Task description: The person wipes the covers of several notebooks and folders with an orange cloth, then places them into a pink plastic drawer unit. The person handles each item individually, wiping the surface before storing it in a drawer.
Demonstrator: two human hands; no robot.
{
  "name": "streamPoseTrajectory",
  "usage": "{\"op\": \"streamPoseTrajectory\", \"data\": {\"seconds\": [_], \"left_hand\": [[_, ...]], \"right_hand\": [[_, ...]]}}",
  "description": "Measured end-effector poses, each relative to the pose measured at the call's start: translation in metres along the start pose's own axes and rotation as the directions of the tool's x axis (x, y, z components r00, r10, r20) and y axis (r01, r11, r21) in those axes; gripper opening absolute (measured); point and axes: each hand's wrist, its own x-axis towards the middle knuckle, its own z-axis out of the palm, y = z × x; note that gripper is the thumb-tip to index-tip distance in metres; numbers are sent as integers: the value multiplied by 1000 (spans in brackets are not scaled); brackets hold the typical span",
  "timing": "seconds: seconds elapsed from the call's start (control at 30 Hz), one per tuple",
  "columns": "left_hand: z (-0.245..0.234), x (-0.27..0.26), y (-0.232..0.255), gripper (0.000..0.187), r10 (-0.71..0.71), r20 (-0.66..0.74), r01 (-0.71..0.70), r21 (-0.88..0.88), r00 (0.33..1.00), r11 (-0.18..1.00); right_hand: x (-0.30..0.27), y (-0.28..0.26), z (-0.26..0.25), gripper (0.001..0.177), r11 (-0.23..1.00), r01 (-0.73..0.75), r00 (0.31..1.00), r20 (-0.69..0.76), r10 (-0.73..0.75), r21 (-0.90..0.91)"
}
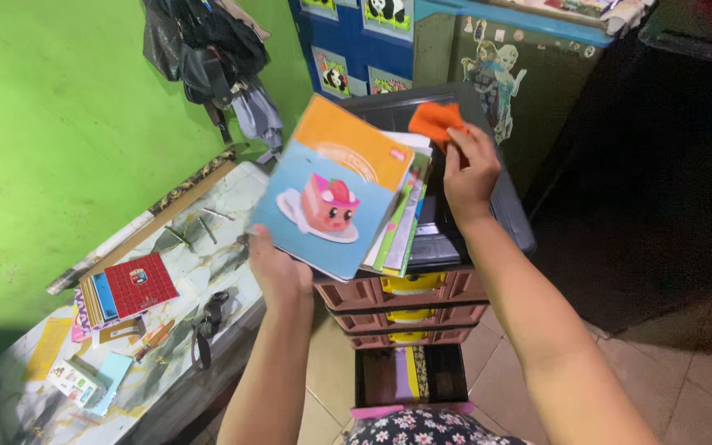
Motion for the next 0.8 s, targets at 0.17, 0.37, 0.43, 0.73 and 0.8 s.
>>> {"op": "streamPoseTrajectory", "data": {"seconds": [0.17,0.37,0.43,0.73,0.8], "left_hand": [[-38,-1,-13,36,-168,156,123,264,973,957],[-62,2,2,49,-327,288,201,392,900,898],[-57,1,1,48,-326,222,184,491,919,852],[-48,-7,11,47,-336,274,134,562,901,816],[-46,-8,10,50,-311,277,104,572,909,813]], "right_hand": [[12,-50,-21,23,974,123,963,214,-164,192],[-7,-92,14,46,897,383,475,786,-396,221],[-24,-106,26,53,897,433,443,846,-296,87],[-20,-60,49,53,957,290,387,914,-122,5],[-13,-46,57,49,956,278,526,847,-69,-95]]}}
